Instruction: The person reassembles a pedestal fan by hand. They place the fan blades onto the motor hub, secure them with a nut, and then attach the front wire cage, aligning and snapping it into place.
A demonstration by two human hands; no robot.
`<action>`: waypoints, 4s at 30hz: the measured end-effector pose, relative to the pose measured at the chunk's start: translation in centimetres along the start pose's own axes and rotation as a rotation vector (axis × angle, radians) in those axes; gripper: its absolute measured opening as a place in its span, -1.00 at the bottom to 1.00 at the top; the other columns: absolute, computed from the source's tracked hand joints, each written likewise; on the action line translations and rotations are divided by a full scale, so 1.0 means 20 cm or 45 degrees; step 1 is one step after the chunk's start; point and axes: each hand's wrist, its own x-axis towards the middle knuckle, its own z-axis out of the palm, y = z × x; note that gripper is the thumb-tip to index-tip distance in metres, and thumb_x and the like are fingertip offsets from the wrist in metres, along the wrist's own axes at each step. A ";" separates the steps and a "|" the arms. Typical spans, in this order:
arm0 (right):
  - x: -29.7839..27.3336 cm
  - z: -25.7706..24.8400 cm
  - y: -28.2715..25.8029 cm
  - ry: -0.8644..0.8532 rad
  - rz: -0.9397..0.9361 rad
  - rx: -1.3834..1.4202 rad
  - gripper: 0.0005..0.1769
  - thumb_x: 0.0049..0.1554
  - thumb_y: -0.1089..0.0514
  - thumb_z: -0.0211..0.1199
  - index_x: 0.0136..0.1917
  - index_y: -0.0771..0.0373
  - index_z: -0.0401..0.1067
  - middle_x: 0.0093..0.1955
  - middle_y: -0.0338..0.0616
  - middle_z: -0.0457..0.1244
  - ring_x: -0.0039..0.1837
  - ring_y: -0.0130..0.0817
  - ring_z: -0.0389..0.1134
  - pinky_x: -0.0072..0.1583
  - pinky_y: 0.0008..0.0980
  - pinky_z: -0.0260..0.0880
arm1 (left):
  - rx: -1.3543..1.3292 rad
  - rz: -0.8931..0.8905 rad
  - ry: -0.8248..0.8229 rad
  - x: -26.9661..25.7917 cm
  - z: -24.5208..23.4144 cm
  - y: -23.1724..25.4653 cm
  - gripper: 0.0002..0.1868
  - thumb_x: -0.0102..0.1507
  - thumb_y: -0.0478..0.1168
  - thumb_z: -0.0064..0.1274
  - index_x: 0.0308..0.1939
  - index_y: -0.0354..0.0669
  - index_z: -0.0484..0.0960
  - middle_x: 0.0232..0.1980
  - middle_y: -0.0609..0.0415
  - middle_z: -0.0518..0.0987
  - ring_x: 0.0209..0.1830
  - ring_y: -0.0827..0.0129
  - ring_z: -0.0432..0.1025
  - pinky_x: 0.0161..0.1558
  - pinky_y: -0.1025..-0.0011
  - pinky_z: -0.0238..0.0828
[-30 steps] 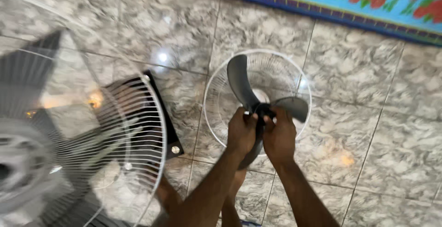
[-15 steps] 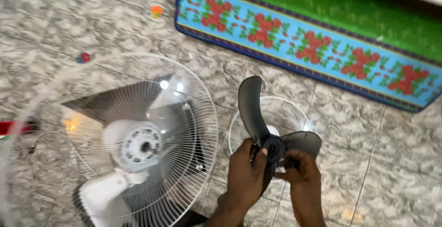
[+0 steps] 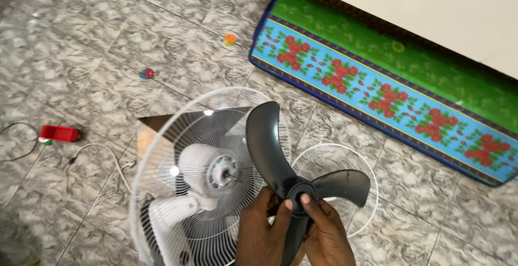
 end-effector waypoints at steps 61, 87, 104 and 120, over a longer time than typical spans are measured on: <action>-0.05 0.57 0.28 -0.392 -0.073 0.048 -0.64 0.10 0.13 0.34 0.09 0.42 0.51 0.09 0.07 0.42 0.19 -0.21 0.38 0.30 -0.20 0.27 | 0.158 0.138 0.699 -0.03 -1.16 -0.15 -0.55 0.46 -0.07 -0.22 0.34 -0.20 0.50 -0.13 0.01 0.69 -0.18 0.41 0.55 -0.09 0.33 0.52; -0.05 0.89 0.40 -0.496 -0.143 -0.296 -0.79 0.13 0.19 0.41 -0.10 0.40 0.48 -0.11 -0.02 0.42 -0.05 -0.32 0.42 0.09 -0.28 0.39 | -0.305 -0.009 0.707 0.01 -1.42 -0.37 -0.42 0.42 0.04 -0.29 0.41 -0.20 0.40 -0.09 -0.10 0.68 -0.22 0.20 0.65 -0.15 0.22 0.70; -0.08 0.97 0.40 -0.460 -0.125 -0.331 -0.76 0.10 0.25 0.33 0.03 0.41 0.50 -0.02 -0.04 0.44 0.08 -0.33 0.42 0.24 -0.29 0.34 | -0.176 -0.086 0.727 0.02 -1.44 -0.35 -0.37 0.37 0.15 -0.28 0.40 -0.11 0.43 -0.11 -0.10 0.71 -0.26 0.19 0.68 -0.18 0.18 0.64; -0.01 0.98 0.44 -0.283 -0.164 -0.587 -0.74 0.06 0.14 0.43 -0.09 0.36 0.48 -0.24 -0.19 0.36 -0.29 -0.49 0.27 -0.29 -0.44 0.21 | 0.216 0.152 0.957 0.01 -1.40 -0.35 -0.48 0.45 -0.05 -0.20 0.47 -0.13 0.32 0.21 -0.13 0.57 0.12 0.08 0.52 0.14 0.12 0.50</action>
